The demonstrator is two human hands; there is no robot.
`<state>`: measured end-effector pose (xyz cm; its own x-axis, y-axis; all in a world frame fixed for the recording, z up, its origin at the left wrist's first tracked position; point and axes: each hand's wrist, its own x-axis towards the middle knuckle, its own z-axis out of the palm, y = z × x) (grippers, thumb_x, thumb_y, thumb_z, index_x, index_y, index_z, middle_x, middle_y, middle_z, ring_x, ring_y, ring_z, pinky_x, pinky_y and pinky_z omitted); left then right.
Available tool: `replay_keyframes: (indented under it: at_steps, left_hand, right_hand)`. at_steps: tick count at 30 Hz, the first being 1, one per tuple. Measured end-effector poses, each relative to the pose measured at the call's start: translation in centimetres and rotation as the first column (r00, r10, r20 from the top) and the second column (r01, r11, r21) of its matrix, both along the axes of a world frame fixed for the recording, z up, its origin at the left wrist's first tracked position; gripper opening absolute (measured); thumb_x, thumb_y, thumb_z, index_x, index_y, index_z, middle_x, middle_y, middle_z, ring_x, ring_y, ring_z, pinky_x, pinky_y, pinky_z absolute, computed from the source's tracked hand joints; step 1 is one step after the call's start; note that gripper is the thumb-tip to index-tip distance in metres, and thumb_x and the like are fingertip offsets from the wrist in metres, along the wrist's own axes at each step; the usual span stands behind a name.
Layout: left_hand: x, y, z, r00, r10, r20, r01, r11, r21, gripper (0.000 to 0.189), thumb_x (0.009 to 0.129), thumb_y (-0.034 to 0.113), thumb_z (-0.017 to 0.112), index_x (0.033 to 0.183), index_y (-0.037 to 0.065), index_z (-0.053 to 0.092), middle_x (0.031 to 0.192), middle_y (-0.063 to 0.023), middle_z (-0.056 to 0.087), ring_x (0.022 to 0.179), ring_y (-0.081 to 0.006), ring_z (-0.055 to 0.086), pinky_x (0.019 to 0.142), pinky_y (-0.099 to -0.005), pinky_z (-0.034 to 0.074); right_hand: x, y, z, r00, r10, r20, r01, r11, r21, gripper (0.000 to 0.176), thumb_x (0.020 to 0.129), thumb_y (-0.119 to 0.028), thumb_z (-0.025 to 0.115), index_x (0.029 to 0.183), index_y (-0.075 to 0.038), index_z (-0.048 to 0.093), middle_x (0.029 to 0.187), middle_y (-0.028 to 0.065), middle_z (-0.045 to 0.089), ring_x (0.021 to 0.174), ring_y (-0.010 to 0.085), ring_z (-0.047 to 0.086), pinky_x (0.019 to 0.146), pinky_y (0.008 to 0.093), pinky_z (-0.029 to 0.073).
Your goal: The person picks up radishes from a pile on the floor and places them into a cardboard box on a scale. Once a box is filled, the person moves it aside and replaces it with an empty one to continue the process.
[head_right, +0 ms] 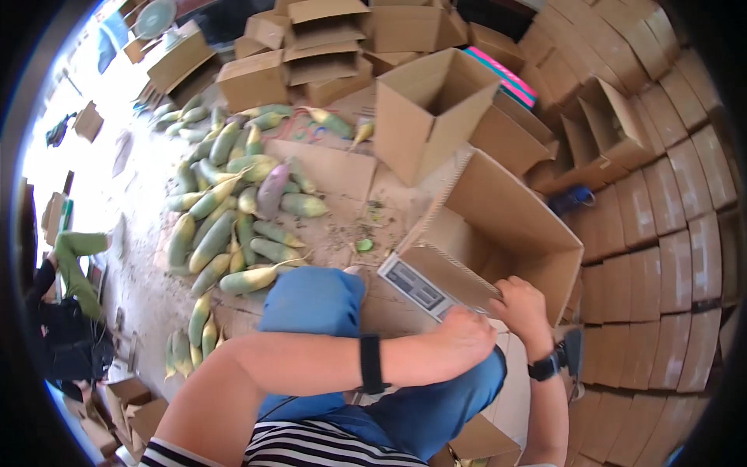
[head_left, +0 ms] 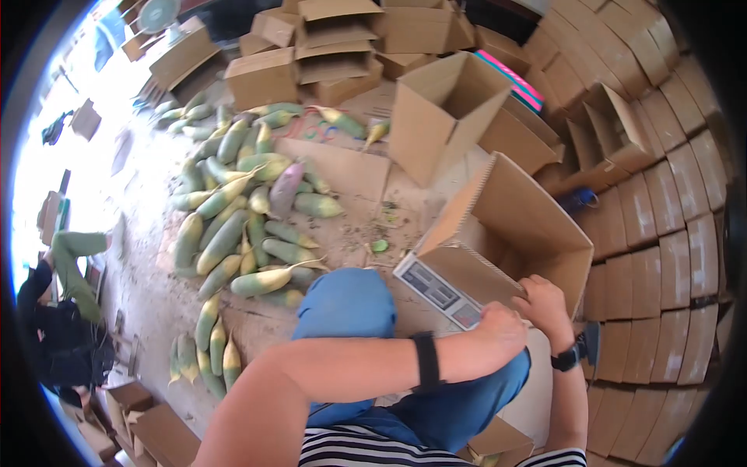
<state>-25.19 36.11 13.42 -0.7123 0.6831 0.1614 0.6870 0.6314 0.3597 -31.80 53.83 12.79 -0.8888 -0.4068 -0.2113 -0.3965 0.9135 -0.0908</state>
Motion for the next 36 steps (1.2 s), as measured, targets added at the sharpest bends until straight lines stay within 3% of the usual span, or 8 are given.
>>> replay_keyframes:
  at_steps: [9,10,15,21,23,26,30,36]
  left_hand:
    - [-1.5,-0.1,0.6,0.991,-0.080,0.111,0.091,0.991,-0.094,0.011,0.080,0.012,0.061,0.087,0.007,0.068,0.089,-0.0051,0.068,0.088,-0.0242,0.065,0.066,-0.0381,0.048]
    - [-2.1,2.3,-4.7,0.988,0.015,0.152,-0.083,0.888,0.452,0.010,0.081,0.012,0.061,0.086,0.007,0.068,0.092,-0.0040,0.068,0.095,-0.0251,0.064,0.070,-0.0374,0.050]
    - [-4.0,-4.4,7.0,0.953,0.063,0.296,-0.126,0.972,0.201,0.017,0.085,0.016,0.057,0.095,0.004,0.063,0.094,-0.0157,0.066,0.086,-0.0311,0.067,0.072,-0.0397,0.052]
    - [-2.2,-15.3,10.0,0.865,0.430,-0.257,-0.279,0.840,0.465,0.020,0.083,0.020,0.060,0.097,0.006,0.060,0.093,-0.0147,0.060,0.075,-0.0292,0.065,0.061,-0.0385,0.053]
    - [-2.0,-22.7,6.0,0.775,0.466,-0.426,-0.327,0.873,0.361,0.020,0.083,0.017,0.058,0.099,0.007,0.063,0.103,-0.0135,0.062,0.086,-0.0281,0.065,0.066,-0.0408,0.054]
    - [-0.4,-31.6,-0.1,0.618,0.768,0.171,-0.771,0.634,-0.060,0.028,0.092,0.023,0.054,0.108,0.000,0.055,0.105,-0.0225,0.062,0.091,-0.0389,0.062,0.073,-0.0506,0.049]
    - [5.1,-39.9,-15.7,0.504,0.864,-0.013,-0.684,0.390,-0.616,0.025,0.082,0.014,0.060,0.107,0.008,0.061,0.115,-0.0131,0.061,0.113,-0.0328,0.056,0.087,-0.0459,0.049]
    - [10.5,-43.0,-26.4,0.504,0.861,0.066,-0.654,0.430,-0.622,0.054,0.069,0.012,0.074,0.120,0.010,0.053,0.118,-0.0109,0.056,0.117,-0.0298,0.052,0.092,-0.0491,0.044]
  right_hand:
    - [4.8,-9.2,11.5,0.935,0.155,-0.318,-0.235,0.945,-0.229,0.039,0.077,-0.010,0.072,0.115,-0.005,0.063,0.115,0.0143,0.060,0.101,0.0339,0.061,0.086,0.0422,0.050]
    - [5.7,-10.7,12.1,0.934,0.158,-0.319,-0.238,0.944,-0.228,0.039,0.077,-0.010,0.072,0.115,-0.005,0.063,0.115,0.0143,0.060,0.101,0.0339,0.061,0.086,0.0422,0.050]
    - [10.0,-15.6,13.9,0.754,0.369,-0.543,-0.557,0.797,-0.232,0.037,0.078,-0.007,0.070,0.115,-0.008,0.064,0.120,0.0164,0.058,0.106,0.0356,0.059,0.089,0.0468,0.049]
    - [11.7,-12.4,13.0,0.696,0.238,-0.677,-0.493,0.844,-0.210,0.037,0.082,0.000,0.063,0.117,-0.007,0.063,0.124,0.0189,0.057,0.113,0.0371,0.057,0.094,0.0460,0.047]
    - [10.8,-11.4,12.0,0.838,0.130,-0.529,-0.324,0.900,-0.292,0.035,0.082,0.003,0.060,0.116,-0.004,0.063,0.123,0.0187,0.058,0.111,0.0375,0.057,0.092,0.0429,0.048]
    - [9.6,-10.1,9.1,0.918,0.176,-0.355,-0.291,0.907,-0.304,0.035,0.081,0.004,0.062,0.115,-0.003,0.062,0.124,0.0170,0.058,0.109,0.0346,0.058,0.091,0.0418,0.048]
    - [9.2,-14.2,8.7,0.899,0.278,-0.339,-0.412,0.799,-0.437,0.037,0.077,-0.005,0.068,0.114,-0.004,0.063,0.123,0.0136,0.059,0.108,0.0325,0.059,0.093,0.0436,0.047]
    - [9.8,-21.9,6.6,0.852,0.436,-0.289,-0.522,0.743,-0.419,0.040,0.075,-0.024,0.074,0.110,-0.007,0.066,0.117,0.0100,0.062,0.110,0.0284,0.058,0.096,0.0448,0.045]
